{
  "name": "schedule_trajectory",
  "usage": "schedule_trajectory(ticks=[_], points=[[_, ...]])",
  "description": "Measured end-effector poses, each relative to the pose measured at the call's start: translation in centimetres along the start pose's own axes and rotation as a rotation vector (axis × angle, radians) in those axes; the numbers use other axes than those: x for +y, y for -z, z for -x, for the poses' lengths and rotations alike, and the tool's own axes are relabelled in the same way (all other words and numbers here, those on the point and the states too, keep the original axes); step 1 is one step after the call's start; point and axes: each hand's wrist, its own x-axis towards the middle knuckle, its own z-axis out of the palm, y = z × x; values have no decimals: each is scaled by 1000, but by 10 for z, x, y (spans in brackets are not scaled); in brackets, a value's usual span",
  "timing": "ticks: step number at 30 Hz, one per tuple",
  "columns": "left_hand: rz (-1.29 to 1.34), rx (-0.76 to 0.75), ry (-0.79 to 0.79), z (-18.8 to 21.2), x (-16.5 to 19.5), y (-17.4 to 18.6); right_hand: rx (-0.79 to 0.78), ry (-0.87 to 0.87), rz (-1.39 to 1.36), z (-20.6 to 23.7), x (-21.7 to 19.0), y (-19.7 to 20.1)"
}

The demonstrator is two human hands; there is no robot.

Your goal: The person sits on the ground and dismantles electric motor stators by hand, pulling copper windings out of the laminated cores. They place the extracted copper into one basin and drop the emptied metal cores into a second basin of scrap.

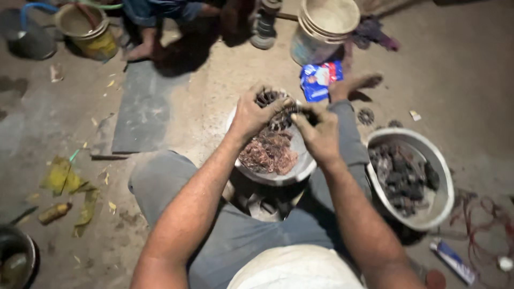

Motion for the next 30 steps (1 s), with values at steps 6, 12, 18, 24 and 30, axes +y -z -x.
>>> schedule_trajectory(ticks=[6,12,18,24,30], points=[[66,-170,-104,43,38,7,21,155,100,35,-48,28],[385,-326,-75,68,59,7,-31,129,163,59,-85,56],[779,-116,82,66,71,-20,-59,286,36,42,-92,76],[765,-54,30,53,55,-48,-174,303,179,2,-75,90],[612,-29,103,21,33,-40,-419,95,-92,-48,-25,101]])
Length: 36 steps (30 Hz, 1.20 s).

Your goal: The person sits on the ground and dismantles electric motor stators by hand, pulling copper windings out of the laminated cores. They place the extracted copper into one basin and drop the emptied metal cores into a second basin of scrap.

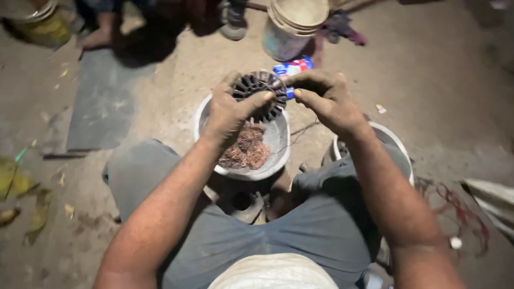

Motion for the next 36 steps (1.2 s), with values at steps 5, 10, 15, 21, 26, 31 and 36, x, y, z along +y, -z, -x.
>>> schedule_trajectory(ticks=[5,10,15,21,26,31,36], points=[[-290,149,58,-34,-22,-6,115,77,49,-29,73,-9],[-250,231,77,-99,-42,-18,204,160,120,-71,115,15],[-818,173,-169,-159,-74,-5,220,220,384,-104,149,35],[-584,-35,110,-186,-97,40,172,-147,-10,-138,218,25],[-283,312,173,-197,-96,53,130,-128,-67,-133,224,28],[-878,48,89,-181,-93,43,186,-80,-17,-126,224,41],[-572,72,170,-156,-69,48,117,-196,-73,-120,226,36]])
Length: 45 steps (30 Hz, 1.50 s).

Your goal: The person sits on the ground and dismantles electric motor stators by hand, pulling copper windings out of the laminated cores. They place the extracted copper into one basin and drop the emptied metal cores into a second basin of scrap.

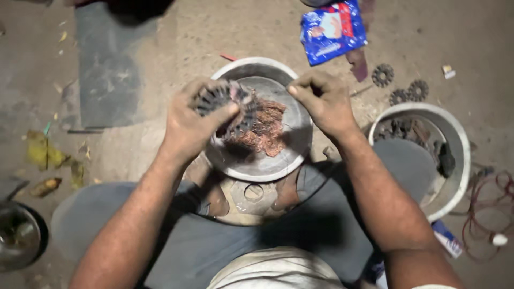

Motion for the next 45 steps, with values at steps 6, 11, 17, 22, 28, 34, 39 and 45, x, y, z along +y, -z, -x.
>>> schedule_trajectory(ticks=[6,11,17,22,28,34,39,45], points=[[115,170,74,32,-3,-12,164,450,559,24,-67,-15],[139,97,91,43,-9,-14,-10,662,445,41,-95,-28],[451,37,119,34,-11,-5,-158,381,164,30,-52,-43],[469,157,163,15,-13,0,-155,408,190,23,-37,-41],[-313,44,-125,2,-11,7,-58,144,234,17,-28,-23],[126,38,-6,10,-3,21,-112,246,188,16,-27,-24],[205,-38,-78,17,-1,24,-120,195,220,20,-34,-13],[403,96,-17,21,4,28,-138,220,156,18,-42,-15]])
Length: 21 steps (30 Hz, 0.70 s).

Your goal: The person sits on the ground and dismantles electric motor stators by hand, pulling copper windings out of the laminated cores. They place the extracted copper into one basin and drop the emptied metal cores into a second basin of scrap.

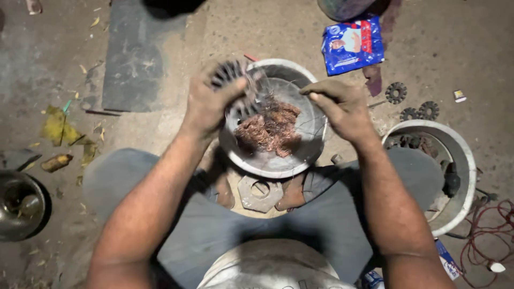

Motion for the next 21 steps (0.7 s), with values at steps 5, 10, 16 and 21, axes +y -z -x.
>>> schedule_trajectory(ticks=[5,10,16,21], points=[[-221,277,-42,-1,-6,-1,115,153,313,-3,-31,-6],[-272,228,-71,6,-26,-5,184,436,410,0,-58,-23],[-510,66,-145,3,-28,-3,36,48,138,1,-28,-36],[-382,-82,-48,3,-14,4,82,-157,-85,1,3,-35]])
